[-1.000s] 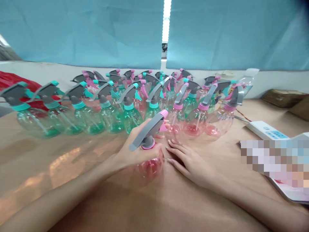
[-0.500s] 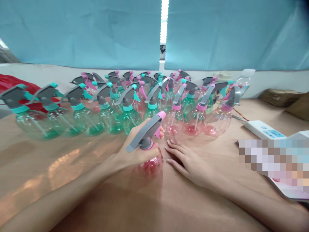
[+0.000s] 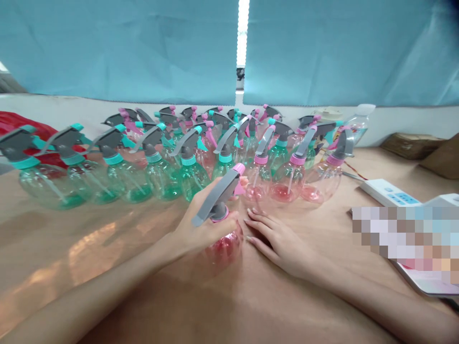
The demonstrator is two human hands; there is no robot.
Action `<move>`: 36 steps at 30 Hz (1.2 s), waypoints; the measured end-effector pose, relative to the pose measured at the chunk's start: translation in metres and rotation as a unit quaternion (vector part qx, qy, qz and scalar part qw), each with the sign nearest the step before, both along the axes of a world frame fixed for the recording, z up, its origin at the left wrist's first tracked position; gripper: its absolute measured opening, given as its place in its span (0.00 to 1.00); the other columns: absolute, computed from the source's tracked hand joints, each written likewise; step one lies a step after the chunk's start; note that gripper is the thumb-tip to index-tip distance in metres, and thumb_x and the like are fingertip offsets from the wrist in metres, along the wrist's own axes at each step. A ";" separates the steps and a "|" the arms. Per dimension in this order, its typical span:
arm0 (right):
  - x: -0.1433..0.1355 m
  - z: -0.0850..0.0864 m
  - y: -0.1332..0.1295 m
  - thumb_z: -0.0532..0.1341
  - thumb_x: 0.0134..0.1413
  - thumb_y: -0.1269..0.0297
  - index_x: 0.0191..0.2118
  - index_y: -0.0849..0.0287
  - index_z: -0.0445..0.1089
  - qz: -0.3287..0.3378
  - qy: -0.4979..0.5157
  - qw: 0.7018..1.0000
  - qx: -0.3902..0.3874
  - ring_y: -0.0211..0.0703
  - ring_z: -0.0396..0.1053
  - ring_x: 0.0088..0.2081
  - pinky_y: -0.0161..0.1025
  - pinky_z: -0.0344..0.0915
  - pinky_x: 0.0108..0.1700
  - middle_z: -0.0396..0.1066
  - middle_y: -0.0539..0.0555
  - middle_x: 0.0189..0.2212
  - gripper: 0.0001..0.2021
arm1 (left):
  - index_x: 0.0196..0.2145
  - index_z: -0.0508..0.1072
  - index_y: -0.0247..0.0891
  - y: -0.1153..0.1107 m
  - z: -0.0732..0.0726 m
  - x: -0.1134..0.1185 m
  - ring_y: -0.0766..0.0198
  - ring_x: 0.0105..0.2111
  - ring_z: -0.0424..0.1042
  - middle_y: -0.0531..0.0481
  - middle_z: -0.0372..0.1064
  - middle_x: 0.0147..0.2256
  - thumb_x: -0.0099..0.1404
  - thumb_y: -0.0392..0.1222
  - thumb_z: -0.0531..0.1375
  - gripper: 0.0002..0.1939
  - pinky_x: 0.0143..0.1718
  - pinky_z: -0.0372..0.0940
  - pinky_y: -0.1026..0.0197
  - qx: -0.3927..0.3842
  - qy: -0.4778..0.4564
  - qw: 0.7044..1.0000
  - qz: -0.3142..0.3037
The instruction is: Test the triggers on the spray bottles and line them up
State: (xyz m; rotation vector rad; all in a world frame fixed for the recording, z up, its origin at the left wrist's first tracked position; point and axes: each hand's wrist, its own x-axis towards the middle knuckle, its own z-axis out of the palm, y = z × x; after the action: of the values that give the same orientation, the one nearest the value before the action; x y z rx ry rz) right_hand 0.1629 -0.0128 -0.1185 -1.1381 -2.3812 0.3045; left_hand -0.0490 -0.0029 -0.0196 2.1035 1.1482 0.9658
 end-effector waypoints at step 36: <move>0.000 0.001 0.000 0.53 0.64 0.58 0.57 0.62 0.66 0.001 -0.009 1.000 0.009 0.55 0.61 0.60 0.57 0.61 0.60 0.64 0.63 0.59 0.20 | 0.59 0.59 0.47 0.001 0.004 0.002 0.61 0.42 0.73 0.47 0.63 0.58 0.55 0.32 0.55 0.33 0.36 0.70 0.62 -0.094 -0.080 0.990 -0.064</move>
State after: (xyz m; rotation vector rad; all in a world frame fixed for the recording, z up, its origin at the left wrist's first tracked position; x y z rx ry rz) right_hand 0.1627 -0.0131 -0.1170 -1.1340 -2.3965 0.2748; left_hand -0.0475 -0.0021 -0.0159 1.8885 0.9732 0.9106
